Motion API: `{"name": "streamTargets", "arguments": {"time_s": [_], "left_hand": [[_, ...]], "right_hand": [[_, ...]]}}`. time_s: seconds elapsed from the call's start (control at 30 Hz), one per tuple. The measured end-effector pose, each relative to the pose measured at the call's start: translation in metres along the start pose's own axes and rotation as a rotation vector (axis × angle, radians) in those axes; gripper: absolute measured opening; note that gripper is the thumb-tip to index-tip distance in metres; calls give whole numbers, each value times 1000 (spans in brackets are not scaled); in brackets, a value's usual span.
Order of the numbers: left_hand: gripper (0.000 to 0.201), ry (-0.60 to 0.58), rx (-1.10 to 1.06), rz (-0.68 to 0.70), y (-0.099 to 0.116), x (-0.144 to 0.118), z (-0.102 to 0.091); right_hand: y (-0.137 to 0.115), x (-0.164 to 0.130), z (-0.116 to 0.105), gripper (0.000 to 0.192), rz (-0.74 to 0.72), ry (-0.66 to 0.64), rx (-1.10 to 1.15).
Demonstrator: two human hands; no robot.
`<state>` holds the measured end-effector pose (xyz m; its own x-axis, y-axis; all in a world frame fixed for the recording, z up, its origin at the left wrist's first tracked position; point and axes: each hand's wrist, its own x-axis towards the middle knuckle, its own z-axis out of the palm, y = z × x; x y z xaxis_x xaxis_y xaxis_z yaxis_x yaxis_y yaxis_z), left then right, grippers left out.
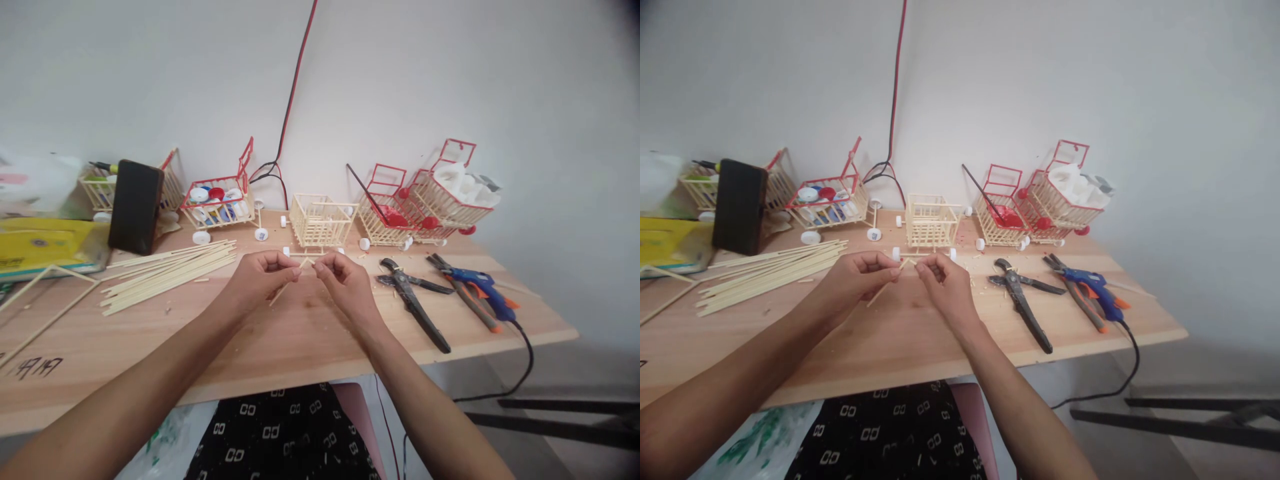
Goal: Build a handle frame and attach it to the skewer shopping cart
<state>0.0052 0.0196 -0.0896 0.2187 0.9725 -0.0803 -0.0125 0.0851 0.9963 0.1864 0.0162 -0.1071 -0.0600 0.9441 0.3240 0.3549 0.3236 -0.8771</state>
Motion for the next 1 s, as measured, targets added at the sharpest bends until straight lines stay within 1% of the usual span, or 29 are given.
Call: {"name": "streamTargets", "arguments": {"time_s": [0.3, 0.7, 1.0], "left_hand": [[18, 10, 68, 52, -2, 1, -1], [14, 35, 94, 63, -1, -2, 2], [13, 26, 100, 63, -3, 2, 0]], "right_hand": [[2, -2, 0, 15, -2, -7, -6], [3, -3, 0, 15, 3, -25, -6], [4, -3, 1, 16, -7, -21, 0]]}}
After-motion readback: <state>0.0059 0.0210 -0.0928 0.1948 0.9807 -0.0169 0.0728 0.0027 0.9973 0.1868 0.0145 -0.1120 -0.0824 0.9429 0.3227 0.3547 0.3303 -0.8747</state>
